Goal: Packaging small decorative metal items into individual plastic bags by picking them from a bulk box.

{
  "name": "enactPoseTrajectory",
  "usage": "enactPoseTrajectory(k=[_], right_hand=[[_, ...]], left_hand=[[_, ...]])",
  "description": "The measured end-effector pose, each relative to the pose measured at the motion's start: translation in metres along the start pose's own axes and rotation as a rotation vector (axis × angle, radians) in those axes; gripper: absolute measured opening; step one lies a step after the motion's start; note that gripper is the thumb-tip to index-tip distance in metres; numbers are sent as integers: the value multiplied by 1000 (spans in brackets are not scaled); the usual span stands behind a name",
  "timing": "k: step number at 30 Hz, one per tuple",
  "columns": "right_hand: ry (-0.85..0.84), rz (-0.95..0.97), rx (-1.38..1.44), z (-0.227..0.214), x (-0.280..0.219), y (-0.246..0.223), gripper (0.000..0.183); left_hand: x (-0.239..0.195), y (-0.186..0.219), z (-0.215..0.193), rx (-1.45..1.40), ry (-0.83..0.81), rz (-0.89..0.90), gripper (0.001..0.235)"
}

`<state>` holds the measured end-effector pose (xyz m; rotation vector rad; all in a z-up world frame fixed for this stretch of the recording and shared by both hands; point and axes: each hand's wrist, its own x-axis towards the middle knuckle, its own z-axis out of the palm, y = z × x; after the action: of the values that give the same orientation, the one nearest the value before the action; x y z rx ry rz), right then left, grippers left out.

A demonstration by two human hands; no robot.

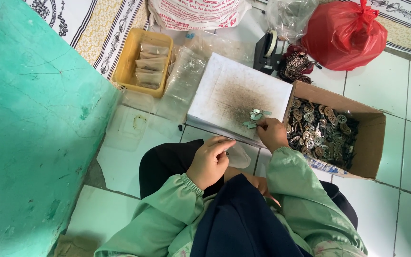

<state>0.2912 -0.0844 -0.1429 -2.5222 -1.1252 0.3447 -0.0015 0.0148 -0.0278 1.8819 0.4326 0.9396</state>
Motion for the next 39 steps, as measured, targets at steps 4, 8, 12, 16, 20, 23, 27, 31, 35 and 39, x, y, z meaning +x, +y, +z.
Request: enactPoseTrajectory(k=[4, 8, 12, 16, 20, 23, 27, 31, 35, 39], right_hand=[[9, 99, 158, -23, -21, -23, 19], [150, -7, 406, -66, -61, -74, 12], [283, -441, 430, -101, -101, -124, 16], [232, -596, 422, -121, -118, -144, 22], [328, -520, 501, -115, -106, -116, 13], [285, -324, 492, -89, -82, -75, 6], [91, -41, 319, -48, -45, -37, 14], [20, -60, 139, -23, -24, -23, 20], [7, -193, -89, -21, -16, -34, 26], [-32, -229, -155, -21, -14, -38, 24]], left_hand=[[-2, 4, 0, 1, 7, -24, 50], [-2, 3, 4, 12, 1, -20, 48], [-2, 2, 14, 39, -17, -5, 43], [-2, 5, 16, 55, -28, -9, 41], [0, 24, 4, -2, -5, -17, 47], [5, 47, -9, -21, 12, 1, 49], [9, 44, -15, -30, 26, 7, 47], [-1, 26, -11, -36, 26, 8, 49], [0, 22, -17, -45, 38, 2, 48], [2, 18, -23, -50, 42, -26, 47]])
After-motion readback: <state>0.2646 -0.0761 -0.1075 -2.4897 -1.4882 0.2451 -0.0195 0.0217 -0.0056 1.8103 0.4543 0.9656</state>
